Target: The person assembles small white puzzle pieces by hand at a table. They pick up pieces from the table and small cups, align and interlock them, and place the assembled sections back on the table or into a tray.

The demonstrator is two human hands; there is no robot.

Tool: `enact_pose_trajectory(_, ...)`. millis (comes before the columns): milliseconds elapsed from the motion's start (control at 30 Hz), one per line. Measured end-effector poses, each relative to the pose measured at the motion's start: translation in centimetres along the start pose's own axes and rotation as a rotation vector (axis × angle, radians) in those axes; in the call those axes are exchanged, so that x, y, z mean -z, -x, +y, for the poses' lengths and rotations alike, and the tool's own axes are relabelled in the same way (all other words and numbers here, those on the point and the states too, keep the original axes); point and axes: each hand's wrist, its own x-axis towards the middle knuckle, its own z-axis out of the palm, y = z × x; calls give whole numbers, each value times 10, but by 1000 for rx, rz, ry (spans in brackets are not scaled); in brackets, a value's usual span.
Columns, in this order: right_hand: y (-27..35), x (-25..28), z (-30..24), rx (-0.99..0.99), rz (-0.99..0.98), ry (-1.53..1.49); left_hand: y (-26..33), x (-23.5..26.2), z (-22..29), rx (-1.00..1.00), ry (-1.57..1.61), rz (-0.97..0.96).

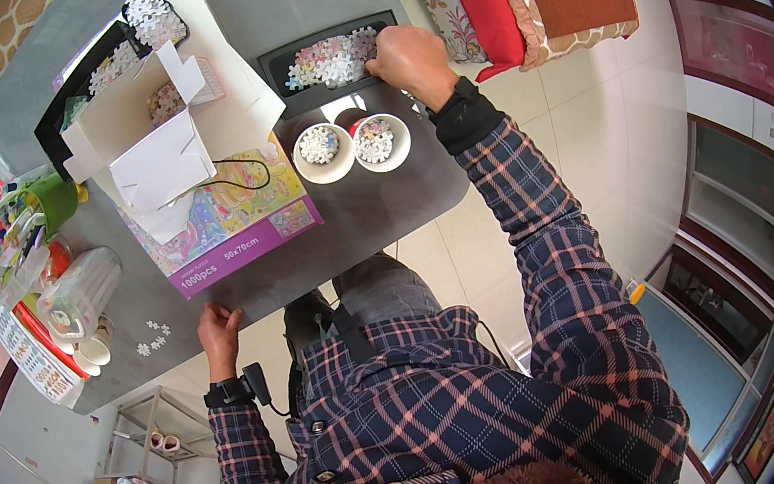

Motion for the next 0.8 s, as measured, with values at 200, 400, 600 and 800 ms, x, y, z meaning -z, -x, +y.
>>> enact_pose_trajectory(200,-7,-11,0,-10,106,14,0,0,0,85,16,-17)
enact_pose_trajectory(400,2,-15,15,-57,153,-632,0,-2,-7,104,49,-8)
enact_pose_trajectory(600,14,-13,21,-246,-50,-1451,-3,-5,-15,122,98,-22)
enact_pose_trajectory(800,14,-14,24,-269,-93,-1526,-2,-1,-8,114,51,-30)
